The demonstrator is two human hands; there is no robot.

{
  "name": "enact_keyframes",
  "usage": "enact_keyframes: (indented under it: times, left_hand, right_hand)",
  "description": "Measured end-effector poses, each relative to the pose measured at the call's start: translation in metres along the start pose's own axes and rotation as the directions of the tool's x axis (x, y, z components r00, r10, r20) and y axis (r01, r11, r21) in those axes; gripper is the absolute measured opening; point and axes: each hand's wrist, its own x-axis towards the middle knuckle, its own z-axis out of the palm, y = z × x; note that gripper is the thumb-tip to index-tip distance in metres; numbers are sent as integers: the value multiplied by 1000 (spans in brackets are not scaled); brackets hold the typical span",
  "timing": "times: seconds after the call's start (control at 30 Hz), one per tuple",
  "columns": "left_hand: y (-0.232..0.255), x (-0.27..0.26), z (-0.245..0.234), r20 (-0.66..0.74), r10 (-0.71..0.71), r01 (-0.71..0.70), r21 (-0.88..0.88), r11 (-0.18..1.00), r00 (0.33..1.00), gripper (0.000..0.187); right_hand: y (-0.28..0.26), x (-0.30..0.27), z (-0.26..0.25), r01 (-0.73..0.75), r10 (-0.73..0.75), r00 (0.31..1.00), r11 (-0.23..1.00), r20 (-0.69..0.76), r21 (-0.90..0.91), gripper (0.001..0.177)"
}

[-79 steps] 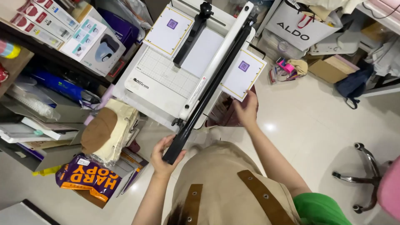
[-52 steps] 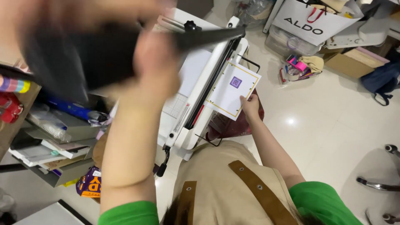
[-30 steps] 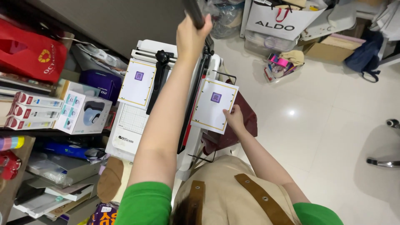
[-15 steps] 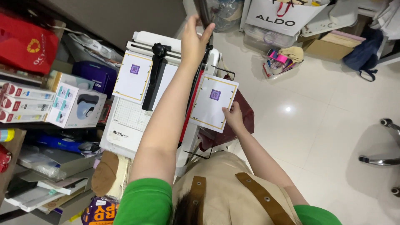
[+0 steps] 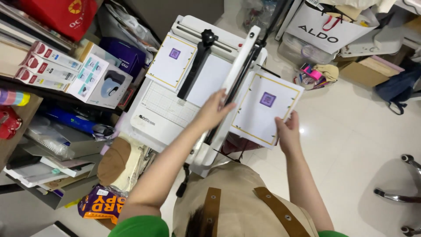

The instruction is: Using a manual guillotine paper cutter to trim stacks of printed paper and stacking the results.

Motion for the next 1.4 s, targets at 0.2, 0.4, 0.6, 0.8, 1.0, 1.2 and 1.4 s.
enact_keyframes:
  times: [0.2, 0.4, 0.6, 0.8, 1.0, 1.2, 1.4]
  left_hand:
    - [39, -84, -60, 136, -26, 66, -303, 951, 990, 82]
    - [-41, -149, -130, -117, -193, 117, -470, 875, 974, 68]
    - [-139, -182, -196, -88, -272, 185, -533, 826, 958, 61]
    - [-266, -163, -181, -43, -408, 268, -693, 670, 912, 55]
    - [-340, -130, -145, -171, -538, 412, -470, 781, 825, 67]
    - [-323, -131, -145, -459, -256, 384, 210, 899, 851, 65]
    - [-160, -190, -74, -188, 89, -119, -151, 981, 978, 62]
  right_hand:
    - [-102, -102, 90, 145, -147, 988, 987, 35, 70, 50]
    - [-108, -168, 244, 346, -306, 924, 925, 231, -159, 81]
    - [-67, -203, 334, 179, -135, 960, 969, 246, -168, 84]
    - [-37, -234, 310, 227, -123, 949, 903, 289, -364, 68]
    - [4, -253, 235, 98, -187, 962, 917, -197, -387, 15]
    - [55, -264, 203, -316, 259, 938, 911, -228, -265, 30]
    - [61, -263, 247, -543, 522, 840, 801, 150, 254, 73]
